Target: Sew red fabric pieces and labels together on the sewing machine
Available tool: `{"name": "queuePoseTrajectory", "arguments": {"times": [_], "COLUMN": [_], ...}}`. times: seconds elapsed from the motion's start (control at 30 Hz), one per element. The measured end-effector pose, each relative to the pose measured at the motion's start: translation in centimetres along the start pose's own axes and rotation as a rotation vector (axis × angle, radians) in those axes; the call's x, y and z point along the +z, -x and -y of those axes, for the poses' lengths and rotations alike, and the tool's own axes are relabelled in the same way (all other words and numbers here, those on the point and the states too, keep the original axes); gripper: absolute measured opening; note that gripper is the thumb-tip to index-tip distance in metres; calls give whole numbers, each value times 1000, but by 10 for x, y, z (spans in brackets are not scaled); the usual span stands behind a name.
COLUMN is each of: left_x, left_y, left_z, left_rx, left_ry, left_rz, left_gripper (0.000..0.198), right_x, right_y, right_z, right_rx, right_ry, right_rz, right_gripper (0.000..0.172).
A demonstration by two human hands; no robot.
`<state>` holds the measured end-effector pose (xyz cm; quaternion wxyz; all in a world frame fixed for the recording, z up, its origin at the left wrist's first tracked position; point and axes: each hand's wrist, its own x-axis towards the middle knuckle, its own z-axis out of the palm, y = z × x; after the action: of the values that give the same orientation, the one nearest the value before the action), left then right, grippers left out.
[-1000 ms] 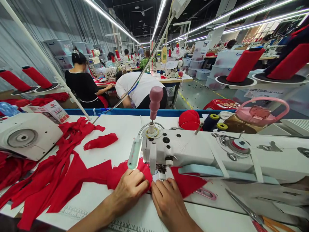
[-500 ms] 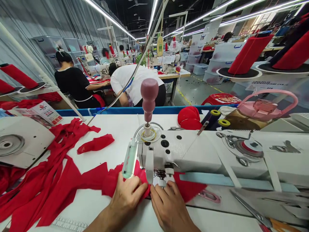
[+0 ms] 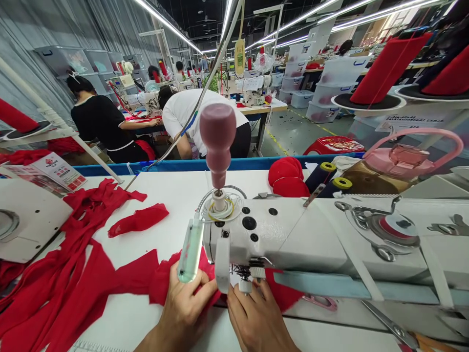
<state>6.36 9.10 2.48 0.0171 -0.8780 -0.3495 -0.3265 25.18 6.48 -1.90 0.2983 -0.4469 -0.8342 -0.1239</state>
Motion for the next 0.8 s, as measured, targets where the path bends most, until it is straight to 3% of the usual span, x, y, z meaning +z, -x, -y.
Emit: {"name": "queuePoseTrajectory", "arguments": {"times": [0.27, 0.8], "left_x": [9, 15], "left_y": [3, 17], "left_z": [-2, 4], "left_rx": [29, 30], "left_ry": [-45, -118], "left_rz": [40, 123], "left_gripper": [39, 31], "right_x": [-3, 0], "right_y": [-1, 2], "right_z": [1, 2], "right_rx": [-1, 26], "right_ry": [10, 0], "right_rz": [-4, 4], "right_gripper": [21, 25]}}
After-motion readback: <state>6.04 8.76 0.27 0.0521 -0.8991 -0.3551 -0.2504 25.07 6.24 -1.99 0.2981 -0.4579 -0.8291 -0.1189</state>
